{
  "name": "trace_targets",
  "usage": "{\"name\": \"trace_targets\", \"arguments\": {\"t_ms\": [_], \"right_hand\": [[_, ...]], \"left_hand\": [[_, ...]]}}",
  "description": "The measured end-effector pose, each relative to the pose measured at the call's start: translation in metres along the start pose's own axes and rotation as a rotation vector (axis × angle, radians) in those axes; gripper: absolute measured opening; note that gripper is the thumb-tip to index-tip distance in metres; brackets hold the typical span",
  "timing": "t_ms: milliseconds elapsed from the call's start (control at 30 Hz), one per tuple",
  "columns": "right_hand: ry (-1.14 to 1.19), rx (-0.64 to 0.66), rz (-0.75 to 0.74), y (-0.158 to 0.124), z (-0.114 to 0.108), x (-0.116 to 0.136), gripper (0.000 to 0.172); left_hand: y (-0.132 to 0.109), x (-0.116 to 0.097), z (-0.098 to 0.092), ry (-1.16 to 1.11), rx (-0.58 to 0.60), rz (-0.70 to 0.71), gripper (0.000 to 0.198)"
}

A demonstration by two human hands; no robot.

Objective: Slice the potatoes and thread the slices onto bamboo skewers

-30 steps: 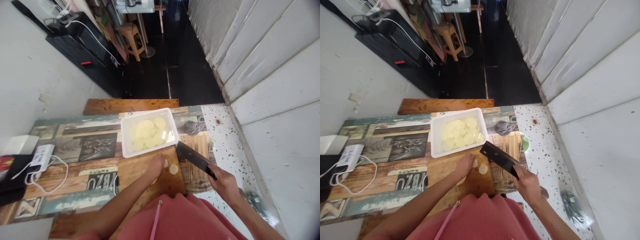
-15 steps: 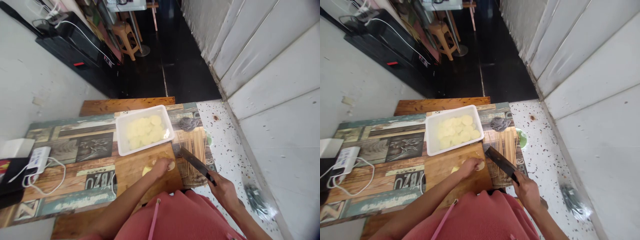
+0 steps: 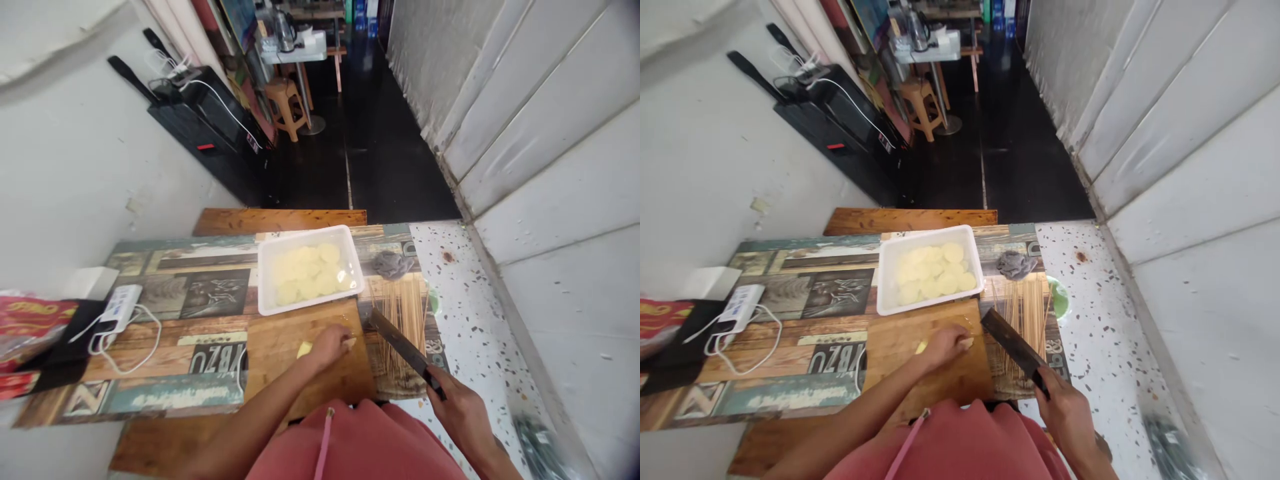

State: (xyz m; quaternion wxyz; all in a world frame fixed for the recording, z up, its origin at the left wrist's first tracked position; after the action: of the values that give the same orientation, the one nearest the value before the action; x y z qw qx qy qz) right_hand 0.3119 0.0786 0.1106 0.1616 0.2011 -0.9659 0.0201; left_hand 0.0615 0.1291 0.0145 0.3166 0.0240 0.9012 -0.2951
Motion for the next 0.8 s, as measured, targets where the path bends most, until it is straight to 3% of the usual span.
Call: {"name": "trace_targets", "arguments": {"t_ms": [67, 167, 233, 267, 333, 467, 567, 700, 800], "right_hand": [[-0.002, 0.004, -0.011, 0.001, 0.002, 0.001, 0.025], [0.003, 0.033, -0.022, 0.003, 0.008, 0.003, 0.026], [0.025, 0.068, -0.029, 0.005, 0.014, 0.007, 0.027], [0.039, 0.093, -0.030, 0.007, 0.018, 0.011, 0.028], [0.074, 0.155, -0.040, 0.013, 0.026, 0.021, 0.029], [0.083, 0.306, -0.119, 0.030, 0.042, 0.056, 0.029], [0.001, 0.431, -0.221, 0.042, 0.051, 0.088, 0.026], [-0.087, 0.522, -0.417, 0.048, 0.060, 0.122, 0.020], [-0.158, 0.540, -0.505, 0.046, 0.066, 0.131, 0.020]], "left_hand": [[0.002, 0.008, -0.039, -0.112, -0.152, -0.037, 0.015], [-0.010, 0.032, -0.103, -0.184, -0.525, -0.179, 0.032], [-0.031, 0.041, -0.126, -0.081, -0.726, -0.168, 0.039], [-0.042, 0.043, -0.127, -0.005, -0.769, -0.116, 0.037], [-0.065, 0.045, -0.106, 0.138, -0.732, 0.050, 0.029], [-0.116, 0.053, -0.030, 0.358, -0.558, 0.394, 0.025], [-0.133, 0.066, 0.011, 0.460, -0.443, 0.429, 0.036], [-0.125, 0.078, 0.024, 0.468, -0.381, 0.336, 0.035], [-0.117, 0.083, 0.027, 0.435, -0.318, 0.313, 0.033]]}}
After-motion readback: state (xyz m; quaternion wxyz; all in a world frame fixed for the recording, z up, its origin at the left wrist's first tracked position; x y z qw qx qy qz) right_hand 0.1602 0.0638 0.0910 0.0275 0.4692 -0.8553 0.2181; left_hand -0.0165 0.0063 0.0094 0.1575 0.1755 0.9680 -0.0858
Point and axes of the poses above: each hand's wrist, its own y-axis towards the middle knuckle, its own z-axis out of the palm, x = y × z, the point moved 7 cm from there along y, towards the middle knuckle, and after that the axes turned 5 degrees about -z, right-handed, at the moved point
